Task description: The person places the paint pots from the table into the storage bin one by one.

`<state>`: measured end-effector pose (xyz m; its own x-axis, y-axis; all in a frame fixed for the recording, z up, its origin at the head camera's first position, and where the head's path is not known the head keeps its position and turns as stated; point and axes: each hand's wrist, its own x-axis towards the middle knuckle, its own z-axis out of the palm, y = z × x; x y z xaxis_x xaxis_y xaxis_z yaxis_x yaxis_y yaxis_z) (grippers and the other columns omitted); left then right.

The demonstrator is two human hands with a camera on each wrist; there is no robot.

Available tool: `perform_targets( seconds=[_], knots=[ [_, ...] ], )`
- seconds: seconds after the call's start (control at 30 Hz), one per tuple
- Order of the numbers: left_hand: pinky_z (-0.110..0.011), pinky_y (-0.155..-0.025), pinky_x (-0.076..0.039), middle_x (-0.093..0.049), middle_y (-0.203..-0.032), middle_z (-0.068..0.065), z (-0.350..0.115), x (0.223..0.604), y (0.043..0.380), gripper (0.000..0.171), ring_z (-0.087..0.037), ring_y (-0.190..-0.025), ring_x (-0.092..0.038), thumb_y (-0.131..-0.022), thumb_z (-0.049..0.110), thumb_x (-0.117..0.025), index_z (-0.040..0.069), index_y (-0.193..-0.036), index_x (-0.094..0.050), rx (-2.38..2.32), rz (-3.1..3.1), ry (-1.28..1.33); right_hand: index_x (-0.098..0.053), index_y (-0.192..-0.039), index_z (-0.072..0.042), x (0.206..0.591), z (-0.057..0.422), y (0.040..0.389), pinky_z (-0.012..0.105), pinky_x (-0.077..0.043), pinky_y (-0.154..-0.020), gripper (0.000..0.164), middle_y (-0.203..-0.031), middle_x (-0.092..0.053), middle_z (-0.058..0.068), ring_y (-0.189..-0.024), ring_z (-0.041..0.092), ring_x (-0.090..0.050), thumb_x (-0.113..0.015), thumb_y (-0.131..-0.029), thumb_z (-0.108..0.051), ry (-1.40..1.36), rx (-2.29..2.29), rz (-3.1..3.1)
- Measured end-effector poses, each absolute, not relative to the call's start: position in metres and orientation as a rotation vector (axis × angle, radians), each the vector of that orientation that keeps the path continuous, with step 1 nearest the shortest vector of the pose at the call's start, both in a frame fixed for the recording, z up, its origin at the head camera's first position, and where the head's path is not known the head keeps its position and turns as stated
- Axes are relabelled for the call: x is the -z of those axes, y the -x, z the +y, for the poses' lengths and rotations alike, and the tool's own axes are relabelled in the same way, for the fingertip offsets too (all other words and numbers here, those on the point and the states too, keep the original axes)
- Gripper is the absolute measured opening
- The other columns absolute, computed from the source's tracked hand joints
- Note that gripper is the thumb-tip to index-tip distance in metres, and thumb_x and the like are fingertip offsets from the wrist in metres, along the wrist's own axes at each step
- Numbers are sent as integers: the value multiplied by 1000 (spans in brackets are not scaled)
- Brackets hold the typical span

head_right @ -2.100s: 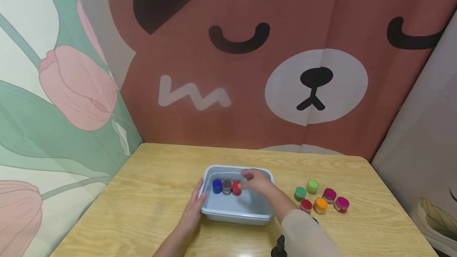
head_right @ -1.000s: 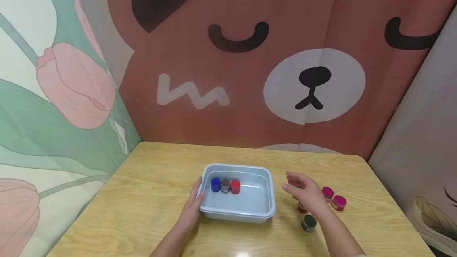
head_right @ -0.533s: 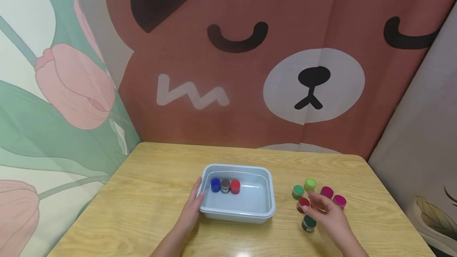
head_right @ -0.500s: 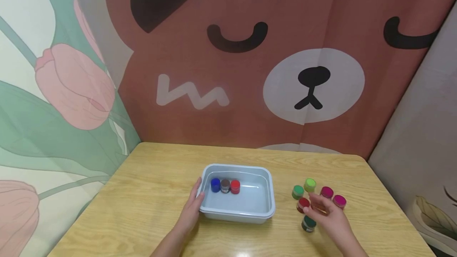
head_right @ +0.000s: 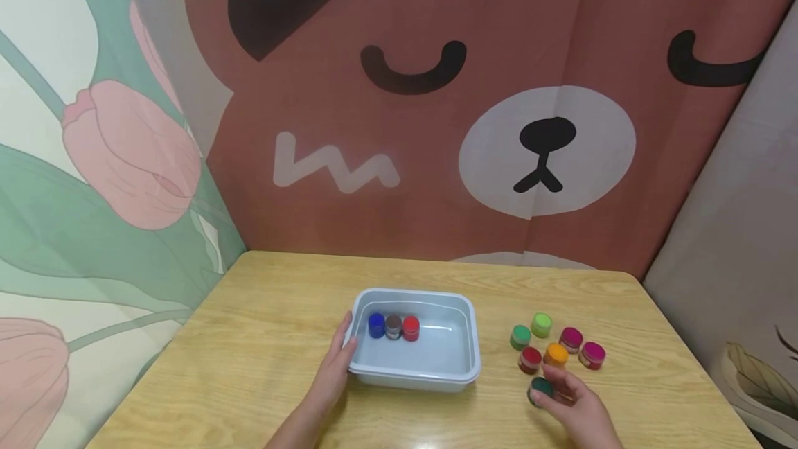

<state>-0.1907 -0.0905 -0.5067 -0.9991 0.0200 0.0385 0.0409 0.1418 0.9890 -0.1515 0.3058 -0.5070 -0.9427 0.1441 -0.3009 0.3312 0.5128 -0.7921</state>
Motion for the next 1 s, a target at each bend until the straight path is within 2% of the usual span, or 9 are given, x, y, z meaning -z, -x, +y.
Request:
perform_targets(
  seconds=[0.3,0.47,0.7,1.0],
  knots=[
    [-69,-116,-12,-22,-162,-15,-91,508,190,54,-45,-148,-16,-105,28,-41,19,-156,-25,2046,-2355,76,-37,-147,3,517,303,152,37,-56,-95,91,-152,-33,30,-132,46,-44,-74,-83,-49,-462,1426,2533],
    [-70,-116,-13,-22,-163,-16,-91,507,191,55,-46,-148,-16,-105,27,-41,19,-156,-25,2040,-2361,75,-39,-146,2,517,301,152,39,-55,-95,90,-152,-33,31,-130,47,-46,-75,-82,-50,-473,1400,2551],
    [-69,-117,-11,-21,-163,-16,-91,507,191,54,-45,-149,-15,-105,23,-39,17,-156,-24,2049,-2359,91,-42,-146,-3,518,300,153,49,-52,-94,94,-151,-35,32,-124,48,-49,-75,-77,-58,-501,1339,2569],
    [-69,-117,-12,-22,-162,-17,-91,507,191,53,-46,-148,-16,-105,24,-39,16,-156,-25,2046,-2356,86,-44,-146,-7,515,300,152,47,-55,-87,92,-151,-36,30,-123,50,-49,-73,-78,-62,-488,1344,2563]
  ],
)
